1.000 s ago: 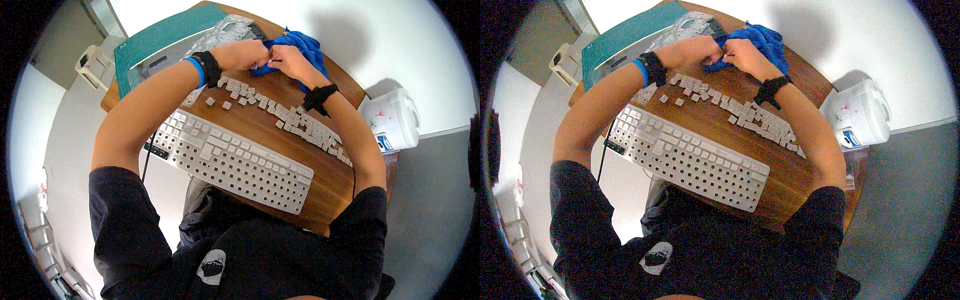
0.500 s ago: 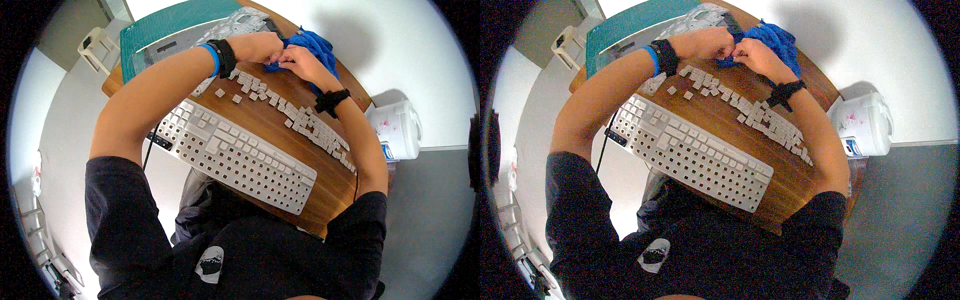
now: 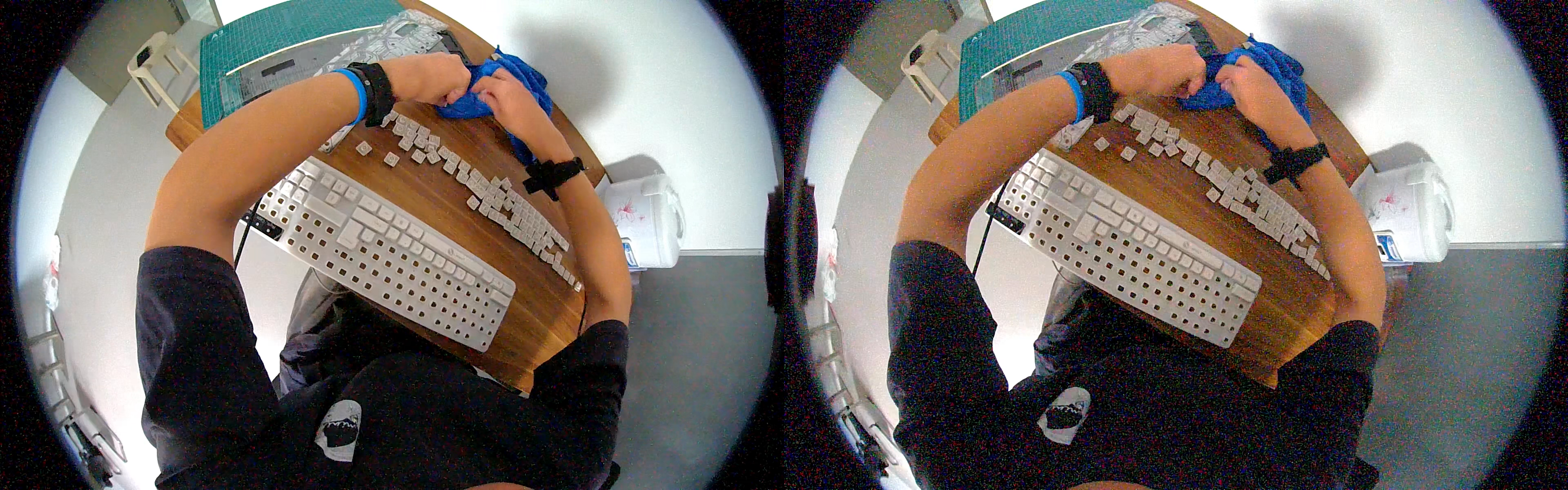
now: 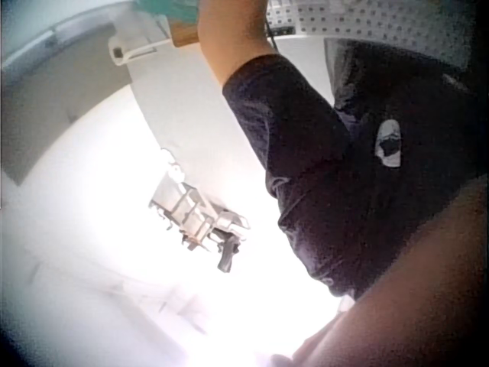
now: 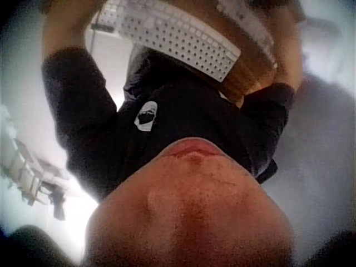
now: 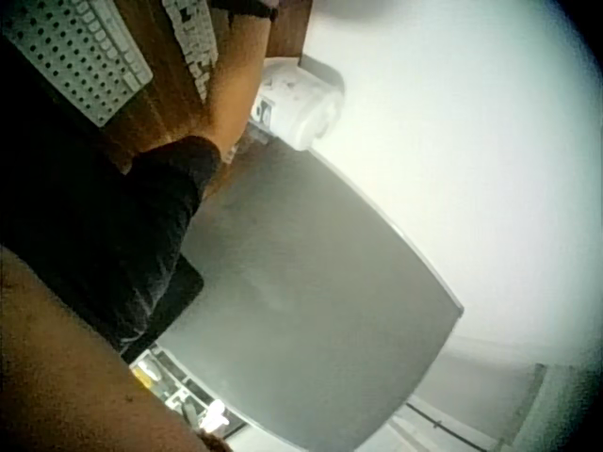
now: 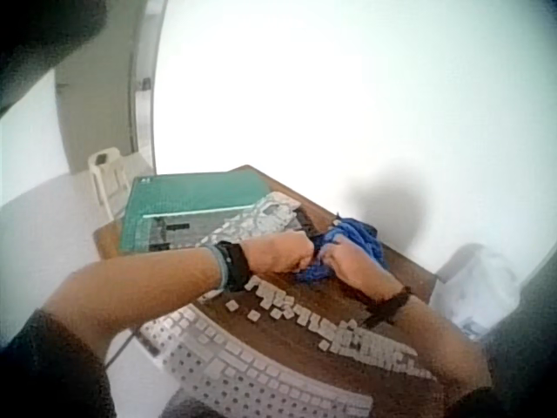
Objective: The person assembles a white mechanical keyboard by placing individual keycaps onto the keyboard base. They pick up keycaps from a pile on the table, wipe them with a blue cloth, and press them into place on the keyboard.
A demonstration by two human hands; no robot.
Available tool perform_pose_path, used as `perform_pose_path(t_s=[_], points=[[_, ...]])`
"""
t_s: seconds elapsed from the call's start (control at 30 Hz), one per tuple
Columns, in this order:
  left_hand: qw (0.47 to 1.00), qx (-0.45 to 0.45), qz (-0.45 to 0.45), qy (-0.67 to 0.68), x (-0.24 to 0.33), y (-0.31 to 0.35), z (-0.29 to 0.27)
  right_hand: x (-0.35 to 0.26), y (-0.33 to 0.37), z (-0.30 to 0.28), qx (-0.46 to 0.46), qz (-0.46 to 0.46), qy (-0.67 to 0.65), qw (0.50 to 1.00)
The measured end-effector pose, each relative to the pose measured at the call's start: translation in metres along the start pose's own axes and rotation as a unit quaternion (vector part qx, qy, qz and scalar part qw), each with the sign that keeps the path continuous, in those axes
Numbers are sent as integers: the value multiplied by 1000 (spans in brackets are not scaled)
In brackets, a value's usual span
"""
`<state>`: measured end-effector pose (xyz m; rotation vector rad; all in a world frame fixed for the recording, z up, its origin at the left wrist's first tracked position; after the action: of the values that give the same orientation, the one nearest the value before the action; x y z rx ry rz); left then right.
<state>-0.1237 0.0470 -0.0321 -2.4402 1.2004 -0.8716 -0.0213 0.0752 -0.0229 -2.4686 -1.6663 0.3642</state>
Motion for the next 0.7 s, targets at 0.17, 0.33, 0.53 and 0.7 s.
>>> perform_pose_path(t_s=[0.17,0.33,0.53,0.7], points=[[989,-98,-21,-111,-7,-7,18,20,-4,-4,48,113,-169,978],[993,-55,-20,-103,-2,-3,12,26,6,20,14,100,-152,983],[990,-52,39,-122,1,3,5,26,11,16,-39,97,-70,992],[996,-58,-27,-64,18,-20,-9,36,10,26,-81,103,-98,987]])
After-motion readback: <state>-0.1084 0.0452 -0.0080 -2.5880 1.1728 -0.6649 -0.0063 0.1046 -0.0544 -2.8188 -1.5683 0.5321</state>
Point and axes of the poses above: each hand's wrist, its own y-axis away from the middle knuckle, its own z-axis out of the palm, x = y × z, the point moved 10 cm from there along -y, towards the middle knuckle
